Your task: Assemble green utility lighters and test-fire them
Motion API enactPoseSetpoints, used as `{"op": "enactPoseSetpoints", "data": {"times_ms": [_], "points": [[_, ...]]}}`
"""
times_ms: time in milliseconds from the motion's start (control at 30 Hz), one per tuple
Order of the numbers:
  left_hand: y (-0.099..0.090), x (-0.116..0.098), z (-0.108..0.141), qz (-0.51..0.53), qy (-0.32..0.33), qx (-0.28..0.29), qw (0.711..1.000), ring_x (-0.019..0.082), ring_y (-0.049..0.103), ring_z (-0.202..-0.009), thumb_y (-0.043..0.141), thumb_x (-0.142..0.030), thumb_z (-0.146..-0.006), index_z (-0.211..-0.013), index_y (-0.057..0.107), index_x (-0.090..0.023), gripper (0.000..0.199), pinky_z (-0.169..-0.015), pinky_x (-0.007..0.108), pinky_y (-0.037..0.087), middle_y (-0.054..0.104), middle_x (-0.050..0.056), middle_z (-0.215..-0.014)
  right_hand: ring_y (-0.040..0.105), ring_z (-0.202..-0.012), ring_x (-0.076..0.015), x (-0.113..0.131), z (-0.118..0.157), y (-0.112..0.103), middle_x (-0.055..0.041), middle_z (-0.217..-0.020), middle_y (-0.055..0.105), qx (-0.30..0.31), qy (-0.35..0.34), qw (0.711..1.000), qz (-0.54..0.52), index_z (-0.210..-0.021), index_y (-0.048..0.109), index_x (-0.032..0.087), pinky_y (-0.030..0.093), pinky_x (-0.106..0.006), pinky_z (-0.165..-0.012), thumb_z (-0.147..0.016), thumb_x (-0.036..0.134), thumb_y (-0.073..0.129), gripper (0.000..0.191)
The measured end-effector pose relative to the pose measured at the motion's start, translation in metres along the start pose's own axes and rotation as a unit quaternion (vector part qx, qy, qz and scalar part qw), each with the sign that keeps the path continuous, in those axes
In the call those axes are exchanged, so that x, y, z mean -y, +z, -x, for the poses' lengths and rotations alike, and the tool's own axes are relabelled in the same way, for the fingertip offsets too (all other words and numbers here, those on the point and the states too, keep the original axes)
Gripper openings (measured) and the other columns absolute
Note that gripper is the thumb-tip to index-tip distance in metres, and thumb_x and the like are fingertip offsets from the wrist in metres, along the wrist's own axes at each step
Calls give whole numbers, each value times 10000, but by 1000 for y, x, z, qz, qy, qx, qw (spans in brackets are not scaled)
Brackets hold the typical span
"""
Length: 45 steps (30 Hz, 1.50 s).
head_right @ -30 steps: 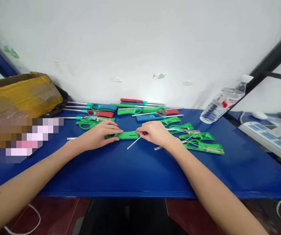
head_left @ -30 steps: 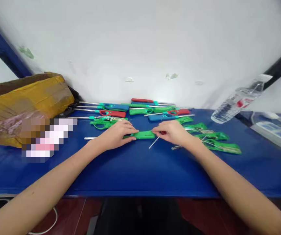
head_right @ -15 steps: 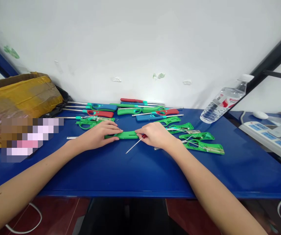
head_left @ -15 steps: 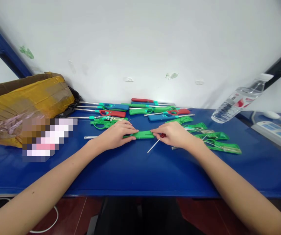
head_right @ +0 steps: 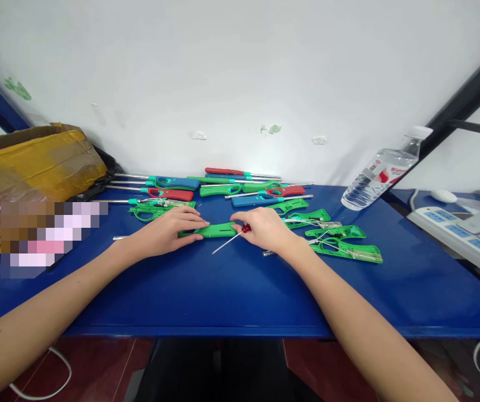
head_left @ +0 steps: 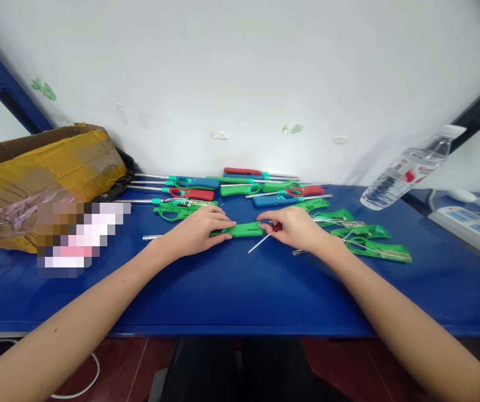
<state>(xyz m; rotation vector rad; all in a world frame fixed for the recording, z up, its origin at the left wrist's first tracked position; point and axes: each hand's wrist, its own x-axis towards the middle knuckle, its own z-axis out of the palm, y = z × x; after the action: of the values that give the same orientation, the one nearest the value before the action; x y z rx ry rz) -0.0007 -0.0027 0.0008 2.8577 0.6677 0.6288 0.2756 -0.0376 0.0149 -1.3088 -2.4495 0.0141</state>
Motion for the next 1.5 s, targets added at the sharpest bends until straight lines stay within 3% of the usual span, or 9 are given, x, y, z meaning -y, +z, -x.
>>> {"op": "enactPoseSetpoints", "data": {"times_ms": [167,500,633,800,1100,1267,1400,1500], "points": [[0,0,-1,-7,-1,7,1000,267,580,-1110,619,-316,-932,-1206,692,-179,315,-973,449,489,725,94,-1117,621,-597,-145,-1,-1,6,-11,-713,731,-7,-10,1000,-15,-897,763,233,381,-241,-580,-853,181,569,206],[0,0,0,4,4,5,1000,256,587,-1098,619,-315,-933,-1210,689,-182,315,-960,430,490,726,92,-1113,626,-620,-150,-5,0,8,-26,-741,741,-10,-27,999,-22,-854,766,214,375,-254,-590,-836,133,551,230],[-1,-1,-1,8,3,5,1000,255,593,-1093,616,-316,-934,-1212,689,-191,313,-952,432,493,728,91,-1109,622,-629,-152,-3,1,3,-43,-769,747,20,-41,998,-44,-935,779,222,370,-258,-595,-869,174,542,251],[-1,-1,-1,16,3,-5,1000,261,602,-1084,615,-344,-934,-1189,703,-195,308,-947,444,500,733,101,-1092,544,-522,-136,1,-1,-2,-25,-655,699,54,1,998,-43,-1051,762,211,362,-257,-574,-886,228,555,265],[-2,-3,-1,1,0,4,1000,264,596,-1088,626,-322,-929,-1193,700,-188,305,-954,438,498,732,94,-1095,439,-517,-117,-4,-2,-1,23,-584,543,31,33,992,-121,-1125,715,153,353,-256,-564,-882,305,582,317],[-1,-3,-1,0,4,0,1000,262,592,-1081,614,-318,-936,-1193,697,-172,308,-948,439,500,729,99,-1099,469,-603,-131,-8,-3,-9,14,-702,543,34,87,959,-266,-1201,647,154,386,-267,-573,-846,414,639,440],[-2,-3,-1,5,2,1,1000,263,597,-1077,612,-320,-935,-1190,699,-174,306,-945,442,502,730,106,-1093,406,-556,-111,-8,-6,-15,6,-721,511,38,165,884,-436,-1200,634,162,325,-242,-473,-957,446,413,434],[-3,-4,-1,8,1,2,1000,263,599,-1080,608,-323,-938,-1189,700,-174,306,-945,440,502,729,109,-1093,379,-512,-91,-8,-8,-16,20,-709,538,-4,192,849,-492,-1243,592,182,302,-231,-445,-927,409,495,400]]}}
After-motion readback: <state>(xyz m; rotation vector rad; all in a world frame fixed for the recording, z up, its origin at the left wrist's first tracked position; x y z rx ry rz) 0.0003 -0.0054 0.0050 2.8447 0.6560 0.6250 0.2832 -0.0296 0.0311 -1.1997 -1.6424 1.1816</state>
